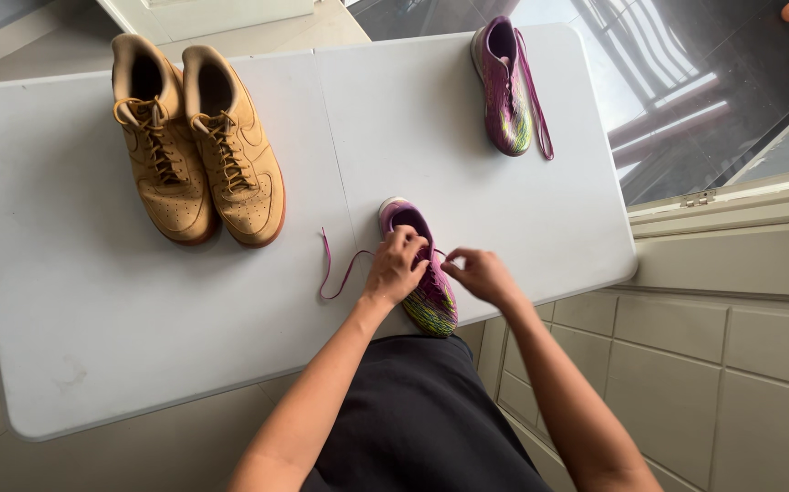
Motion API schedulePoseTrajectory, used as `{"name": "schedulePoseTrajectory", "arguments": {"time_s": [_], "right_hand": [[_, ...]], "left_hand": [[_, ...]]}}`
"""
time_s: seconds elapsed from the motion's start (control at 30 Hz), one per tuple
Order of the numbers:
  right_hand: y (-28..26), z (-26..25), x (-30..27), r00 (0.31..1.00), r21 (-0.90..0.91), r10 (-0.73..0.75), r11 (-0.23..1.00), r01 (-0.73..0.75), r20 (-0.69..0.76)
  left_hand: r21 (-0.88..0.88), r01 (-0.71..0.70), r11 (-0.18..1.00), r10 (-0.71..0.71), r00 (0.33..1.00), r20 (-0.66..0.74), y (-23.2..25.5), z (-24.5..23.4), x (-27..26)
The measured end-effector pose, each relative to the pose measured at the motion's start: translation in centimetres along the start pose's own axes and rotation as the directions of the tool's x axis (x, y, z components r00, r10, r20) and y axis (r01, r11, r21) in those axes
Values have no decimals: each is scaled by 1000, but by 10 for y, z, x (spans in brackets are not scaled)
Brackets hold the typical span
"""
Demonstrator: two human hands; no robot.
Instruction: The person unlaces a tan sneaker and then a purple sneaker on a white table, threading the laces through the eyelets and tying them. The person handles two pairs of shoes and their laces, performing the task one shoe at a time.
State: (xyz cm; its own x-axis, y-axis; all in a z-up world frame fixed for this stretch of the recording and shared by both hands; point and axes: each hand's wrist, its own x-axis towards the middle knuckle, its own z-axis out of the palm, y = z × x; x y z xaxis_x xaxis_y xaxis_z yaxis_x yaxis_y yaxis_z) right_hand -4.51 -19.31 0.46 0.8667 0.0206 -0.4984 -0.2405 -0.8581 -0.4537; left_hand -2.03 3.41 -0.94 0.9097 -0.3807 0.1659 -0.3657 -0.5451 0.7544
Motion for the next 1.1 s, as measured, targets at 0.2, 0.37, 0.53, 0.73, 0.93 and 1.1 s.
{"name": "schedulePoseTrajectory", "arguments": {"time_s": [0.2,0.37,0.53,0.73,0.93,1.1], "right_hand": [[3,-5,1,963,933,221,353,70,-156],[25,-43,-9,931,955,316,-170,244,-182],[17,-42,-1,950,906,133,362,217,-281],[-13,-2,6,958,33,-127,990,140,-257],[-31,8,11,961,-154,-236,965,214,-142],[-40,-8,6,976,-189,-74,981,35,-207]], "left_hand": [[-2,202,979,-202,979,-36,-8,-7,-18],[-42,165,985,-167,984,-67,-24,5,-27],[-8,174,985,-174,983,-63,-28,16,-29],[-108,130,986,-139,987,-82,-20,2,-24],[-259,174,950,-208,972,-110,-11,-12,-17],[-265,213,940,-237,970,-62,-9,-21,-13]]}}
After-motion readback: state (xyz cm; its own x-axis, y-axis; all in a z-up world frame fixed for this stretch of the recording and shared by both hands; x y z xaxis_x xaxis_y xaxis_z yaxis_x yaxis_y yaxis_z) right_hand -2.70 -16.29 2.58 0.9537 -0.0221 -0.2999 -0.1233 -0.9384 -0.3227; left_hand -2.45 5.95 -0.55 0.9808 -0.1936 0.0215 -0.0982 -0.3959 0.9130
